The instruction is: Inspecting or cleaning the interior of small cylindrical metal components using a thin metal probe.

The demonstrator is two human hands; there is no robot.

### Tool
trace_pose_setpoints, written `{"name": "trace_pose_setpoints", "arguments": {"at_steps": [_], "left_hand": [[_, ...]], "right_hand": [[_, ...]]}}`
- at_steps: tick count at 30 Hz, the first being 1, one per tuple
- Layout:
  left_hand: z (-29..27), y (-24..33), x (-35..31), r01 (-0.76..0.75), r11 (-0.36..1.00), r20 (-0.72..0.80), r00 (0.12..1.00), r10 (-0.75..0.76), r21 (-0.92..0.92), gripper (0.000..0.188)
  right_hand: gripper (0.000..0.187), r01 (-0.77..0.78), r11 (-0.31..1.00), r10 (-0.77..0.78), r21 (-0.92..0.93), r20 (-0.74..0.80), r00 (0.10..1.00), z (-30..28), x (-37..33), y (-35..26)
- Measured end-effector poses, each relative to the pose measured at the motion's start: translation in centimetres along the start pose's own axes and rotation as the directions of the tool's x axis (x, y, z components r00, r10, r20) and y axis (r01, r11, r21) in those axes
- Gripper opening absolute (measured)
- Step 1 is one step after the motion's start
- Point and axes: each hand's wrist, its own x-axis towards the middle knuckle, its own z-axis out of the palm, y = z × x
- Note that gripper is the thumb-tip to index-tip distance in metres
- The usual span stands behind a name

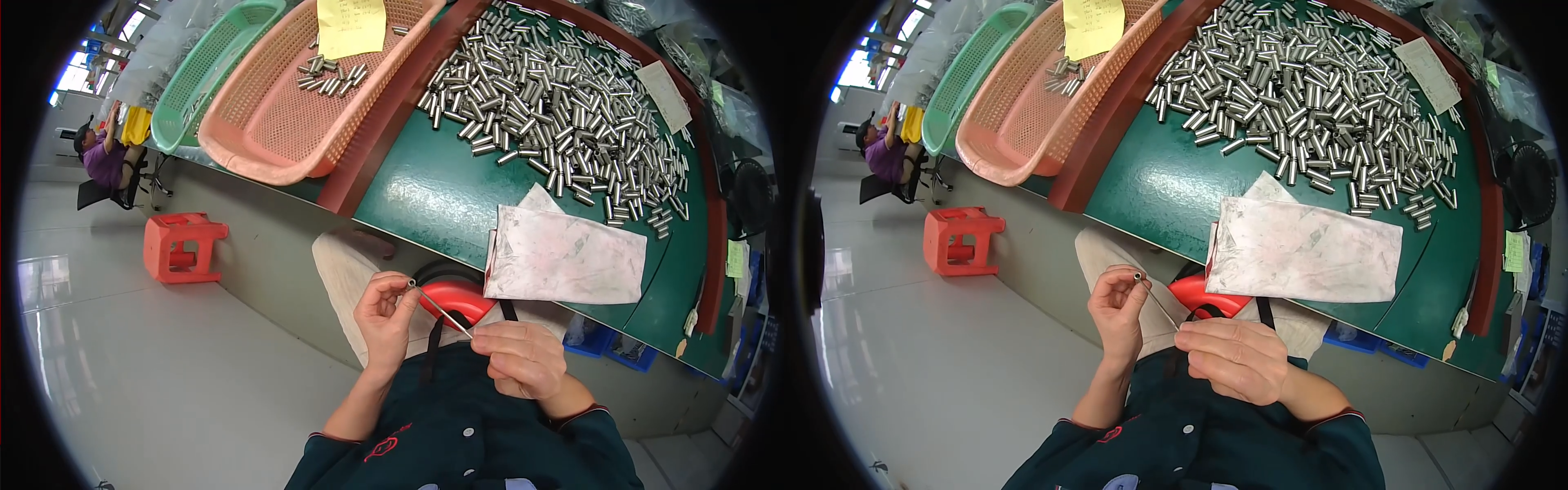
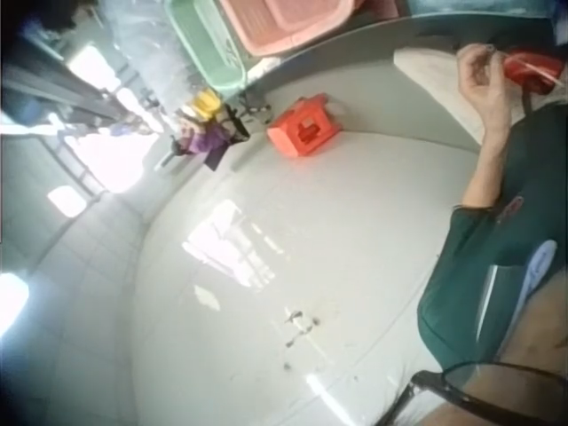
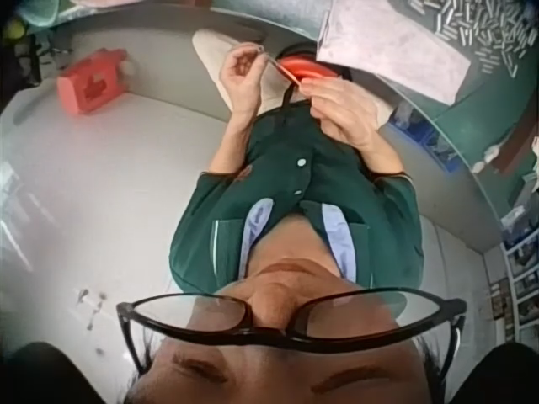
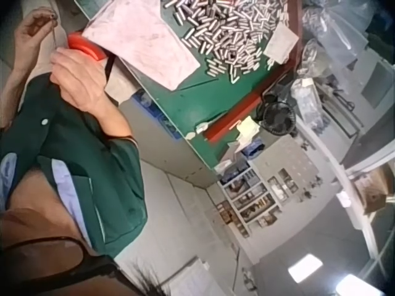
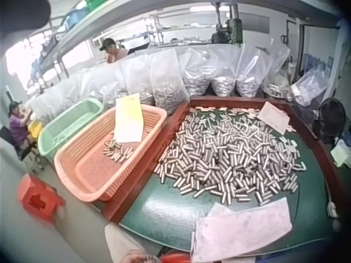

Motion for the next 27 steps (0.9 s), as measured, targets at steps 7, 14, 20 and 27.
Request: {"name": "trace_pose_setpoints", "arguments": {"at_steps": [7, 14, 20, 27], "left_hand": [[-0.2, 0.0, -0.3, -0.027, 0.999, 0.037, 0.999, 0.026, 0.032, 0.017], [-0.1, 0.4, -0.4, -0.068, 0.992, 0.122, 0.991, 0.054, 0.111, 0.015], [-0.5, 0.4, -0.2, -0.009, 0.999, 0.035, 0.999, 0.008, 0.040, 0.015], [0.0, 0.2, -0.2, 0.014, 0.999, -0.026, 1.000, -0.013, 0.045, 0.014]], "right_hand": [[0.027, -0.009, 1.000, 0.009, -0.008, -0.002, 1.000, 0.2, 0.0, 0.2], [0.031, -0.014, 1.000, 0.015, 0.026, -0.048, 0.999, 0.2, -0.3, 0.2], [0.029, -0.047, 0.998, 0.050, -0.045, 0.056, 0.997, 0.0, 0.4, -0.2], [0.026, 0.017, 0.998, -0.019, 0.061, 0.032, 0.999, -0.4, 0.0, -1.0]]}}
